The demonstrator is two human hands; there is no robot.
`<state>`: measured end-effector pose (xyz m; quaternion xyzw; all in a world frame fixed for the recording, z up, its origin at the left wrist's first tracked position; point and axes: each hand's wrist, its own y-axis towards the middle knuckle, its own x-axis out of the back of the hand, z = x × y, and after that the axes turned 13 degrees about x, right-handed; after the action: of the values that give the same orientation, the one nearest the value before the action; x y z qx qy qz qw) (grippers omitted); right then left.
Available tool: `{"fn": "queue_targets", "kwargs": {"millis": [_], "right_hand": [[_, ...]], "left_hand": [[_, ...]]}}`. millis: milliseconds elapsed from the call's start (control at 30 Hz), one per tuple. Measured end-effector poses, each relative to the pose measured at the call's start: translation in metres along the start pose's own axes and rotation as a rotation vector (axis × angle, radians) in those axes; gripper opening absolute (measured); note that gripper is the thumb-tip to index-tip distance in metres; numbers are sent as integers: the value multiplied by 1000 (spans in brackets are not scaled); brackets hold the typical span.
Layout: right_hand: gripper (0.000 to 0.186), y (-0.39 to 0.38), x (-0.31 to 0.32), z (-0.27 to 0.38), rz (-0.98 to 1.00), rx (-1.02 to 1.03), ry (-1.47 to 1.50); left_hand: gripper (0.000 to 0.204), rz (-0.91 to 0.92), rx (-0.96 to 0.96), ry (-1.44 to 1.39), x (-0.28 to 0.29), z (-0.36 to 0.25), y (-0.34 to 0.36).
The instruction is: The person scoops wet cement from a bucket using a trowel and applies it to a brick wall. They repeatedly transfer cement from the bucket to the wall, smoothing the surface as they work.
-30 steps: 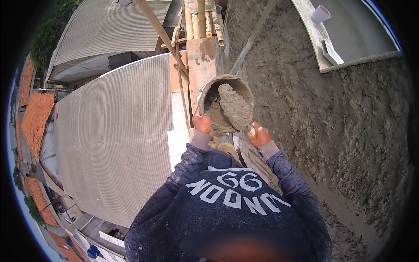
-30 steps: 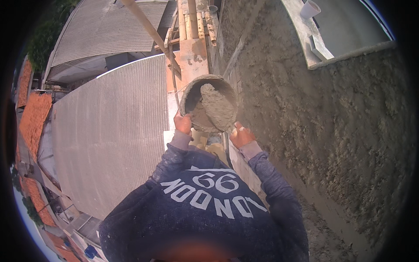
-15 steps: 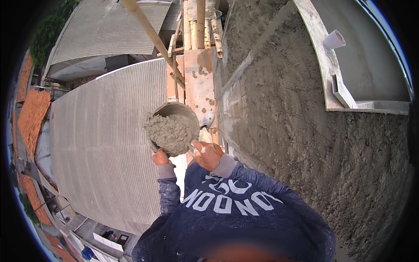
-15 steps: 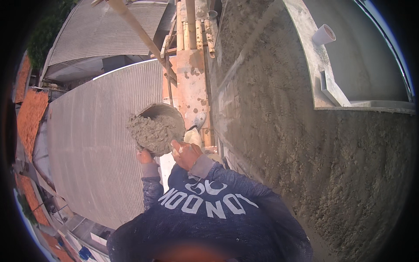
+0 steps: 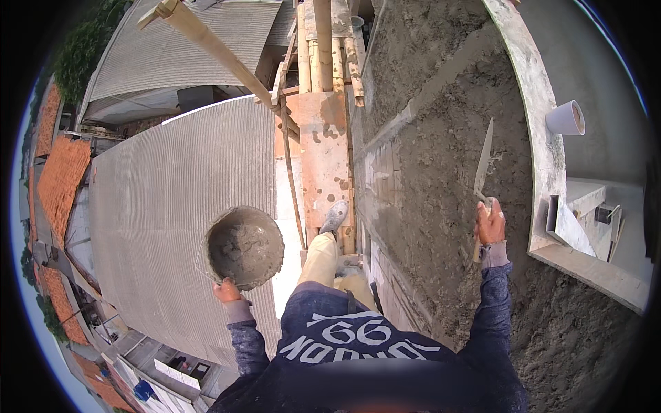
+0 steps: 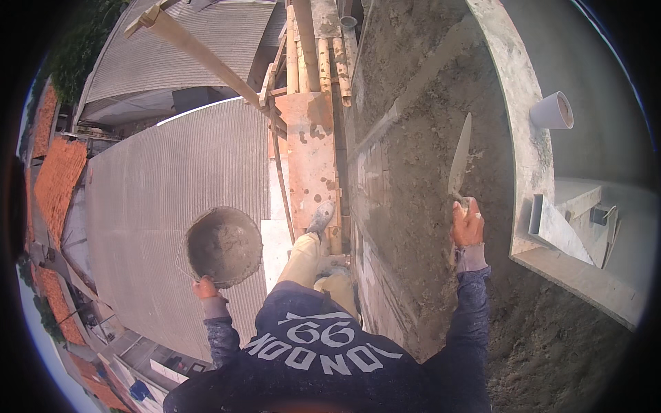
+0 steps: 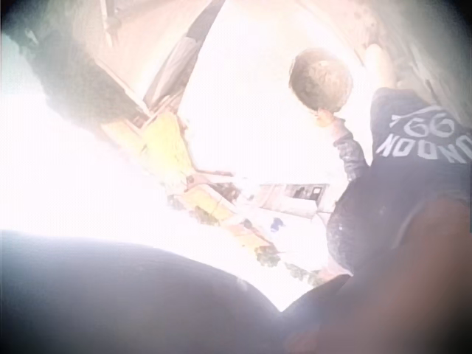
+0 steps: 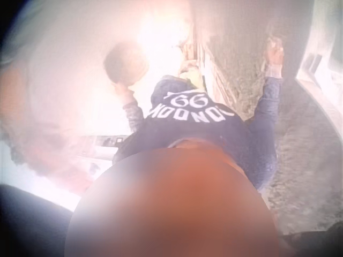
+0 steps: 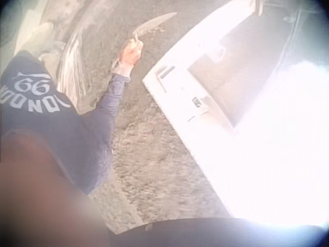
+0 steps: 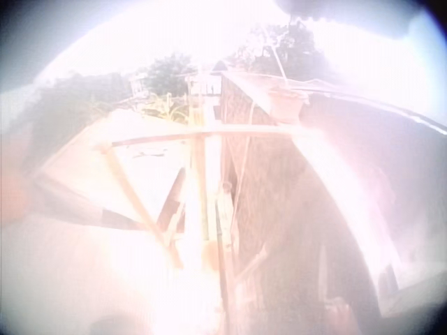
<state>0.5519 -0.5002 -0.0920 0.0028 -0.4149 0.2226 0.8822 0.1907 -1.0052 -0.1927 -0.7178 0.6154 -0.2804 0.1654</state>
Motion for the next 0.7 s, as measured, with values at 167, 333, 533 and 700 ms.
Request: {"fn": "queue_targets", "kwargs": {"millis": [167, 333, 533, 700], "right_hand": [[39, -159, -17, -18, 9, 93, -303], [43, -193, -36, 11, 172, 120, -270], [36, -136, -46, 51, 8, 525, -627], [49, -90, -38, 43, 335, 377, -760]], "left_hand": [[63, 34, 50, 166, -67, 8, 10], [65, 323, -86, 225, -161, 9, -22], [71, 709, -354, 340, -227, -29, -115], [74, 875, -710, 377, -233, -58, -188]]}}
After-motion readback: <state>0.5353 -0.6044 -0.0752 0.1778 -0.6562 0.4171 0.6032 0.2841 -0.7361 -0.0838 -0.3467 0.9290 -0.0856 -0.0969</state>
